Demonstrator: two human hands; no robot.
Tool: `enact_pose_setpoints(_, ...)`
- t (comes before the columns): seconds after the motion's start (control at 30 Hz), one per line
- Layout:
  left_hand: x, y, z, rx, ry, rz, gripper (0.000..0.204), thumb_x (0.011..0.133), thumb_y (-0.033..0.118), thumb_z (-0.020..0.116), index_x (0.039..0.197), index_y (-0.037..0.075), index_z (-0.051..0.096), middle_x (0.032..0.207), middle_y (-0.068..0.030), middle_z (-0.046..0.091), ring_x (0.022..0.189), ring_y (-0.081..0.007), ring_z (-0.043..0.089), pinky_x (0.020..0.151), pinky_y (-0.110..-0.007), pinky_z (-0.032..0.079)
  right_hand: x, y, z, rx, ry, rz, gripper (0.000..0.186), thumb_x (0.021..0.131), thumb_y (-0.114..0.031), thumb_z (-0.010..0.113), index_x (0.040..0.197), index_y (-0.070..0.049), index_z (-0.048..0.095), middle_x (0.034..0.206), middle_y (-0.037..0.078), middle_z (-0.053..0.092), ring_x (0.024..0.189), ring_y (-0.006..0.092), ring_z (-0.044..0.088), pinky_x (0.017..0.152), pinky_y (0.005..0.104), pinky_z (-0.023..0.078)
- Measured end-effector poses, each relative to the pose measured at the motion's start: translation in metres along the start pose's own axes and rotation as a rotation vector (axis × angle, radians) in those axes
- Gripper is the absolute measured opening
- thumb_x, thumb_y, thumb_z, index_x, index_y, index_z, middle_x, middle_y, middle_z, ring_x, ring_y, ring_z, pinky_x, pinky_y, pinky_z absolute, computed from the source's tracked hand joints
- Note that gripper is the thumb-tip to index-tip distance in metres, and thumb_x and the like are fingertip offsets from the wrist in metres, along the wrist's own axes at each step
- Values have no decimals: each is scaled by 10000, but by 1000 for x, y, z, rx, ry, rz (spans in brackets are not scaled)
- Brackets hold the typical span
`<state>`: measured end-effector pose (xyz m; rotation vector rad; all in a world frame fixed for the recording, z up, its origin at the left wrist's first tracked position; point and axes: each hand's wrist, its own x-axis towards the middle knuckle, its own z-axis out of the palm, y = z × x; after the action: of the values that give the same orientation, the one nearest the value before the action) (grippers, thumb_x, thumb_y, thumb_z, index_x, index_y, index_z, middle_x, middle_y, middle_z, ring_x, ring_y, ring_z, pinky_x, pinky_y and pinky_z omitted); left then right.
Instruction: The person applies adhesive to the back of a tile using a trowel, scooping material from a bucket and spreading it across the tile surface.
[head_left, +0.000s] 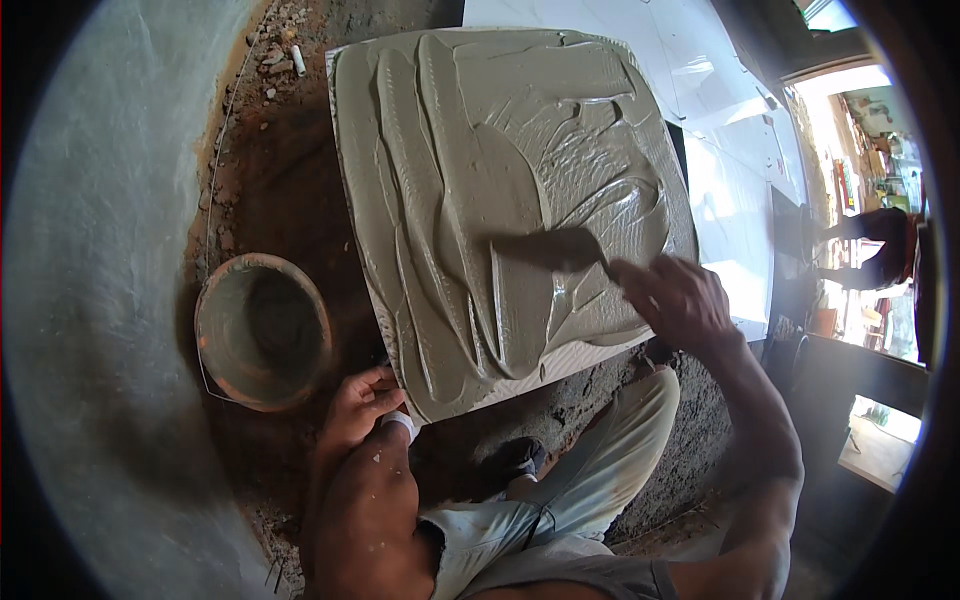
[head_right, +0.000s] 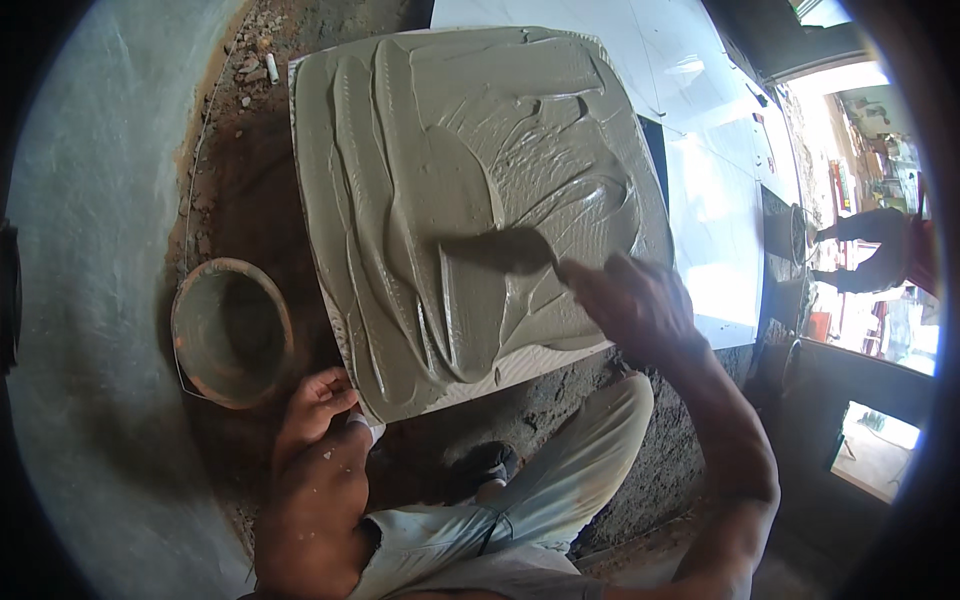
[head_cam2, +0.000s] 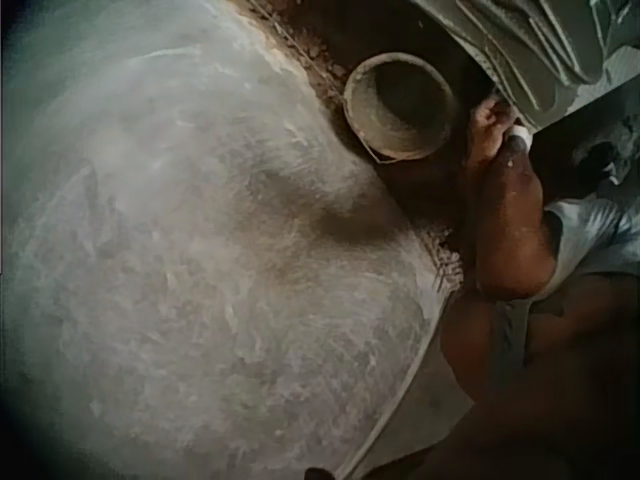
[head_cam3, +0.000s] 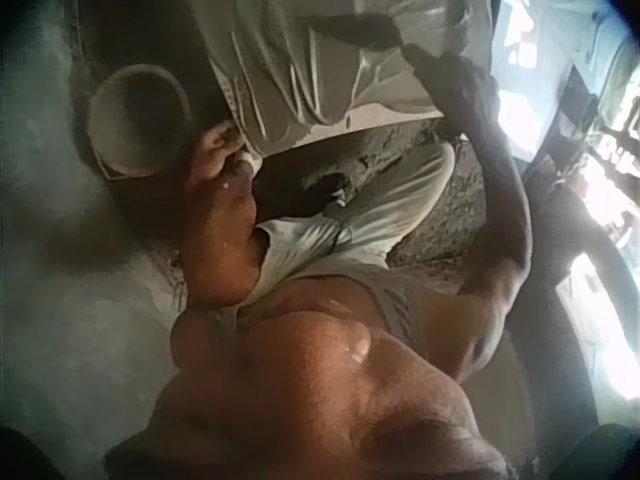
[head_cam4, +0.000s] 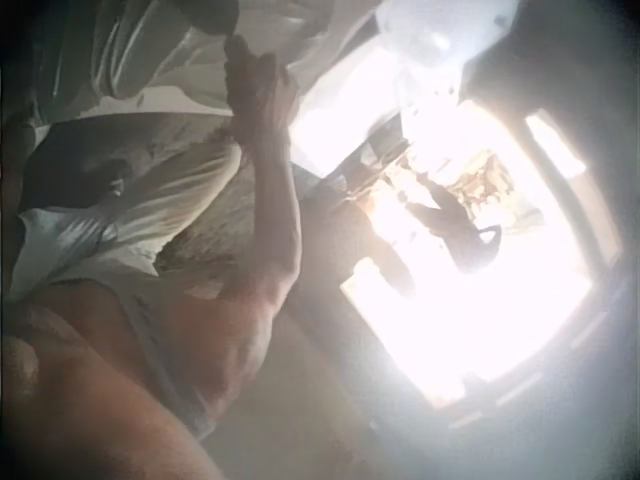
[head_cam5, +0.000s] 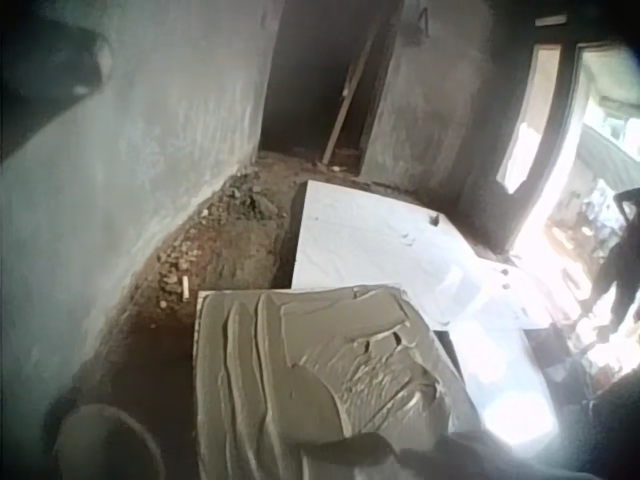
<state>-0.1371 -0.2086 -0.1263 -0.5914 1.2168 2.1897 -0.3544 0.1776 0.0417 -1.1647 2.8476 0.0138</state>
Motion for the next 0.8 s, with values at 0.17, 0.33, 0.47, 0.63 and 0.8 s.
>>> enact_pose_setpoints(0.17,-5,3,-2,30,46,-38,230,938,33,668,1160,-22,640,1038,-83,709,918,-162,687,844,-321,557,87,23,14,-50,78,90,322,916,-273,694,1233,-263,642,779,62,599,648,254,652,547,405,535)
enact_pose_setpoints(0.33,5,2,1,99,0,-35,248,955,39,650,1193,-31,636,1052,-83,709,943,-160,681,876,-316,546,155,46,19,-54,32,300,274,980,-356,586,1233,-250,591,976,177,690,830,381,712,689,504,574)
enact_pose_setpoints(0.47,2,6,3,105,4,-42,236,962,46,650,1183,-34,642,1052,-81,710,948,-151,680,886,-318,544,203,55,17,-56,-8,371,269,995,-344,548,1223,-208,593,1026,200,701,885,412,708,752,519,571)
enact_pose_setpoints(0.63,-7,6,-4,116,27,-26,233,964,52,654,1181,-31,645,1056,-81,709,950,-149,679,887,-314,544,240,63,14,6,-10,493,300,997,-362,518,1197,-170,635,1036,184,723,915,357,721,792,479,578)
enact_pose_setpoints(0.8,-1,6,-2,47,-33,-83,223,946,48,675,1164,6,657,1094,-49,697,1006,-139,651,931,-311,512,251,93,-1,411,12,440,386,946,-419,556,1100,-100,709,733,94,660,616,185,667,551,358,536)
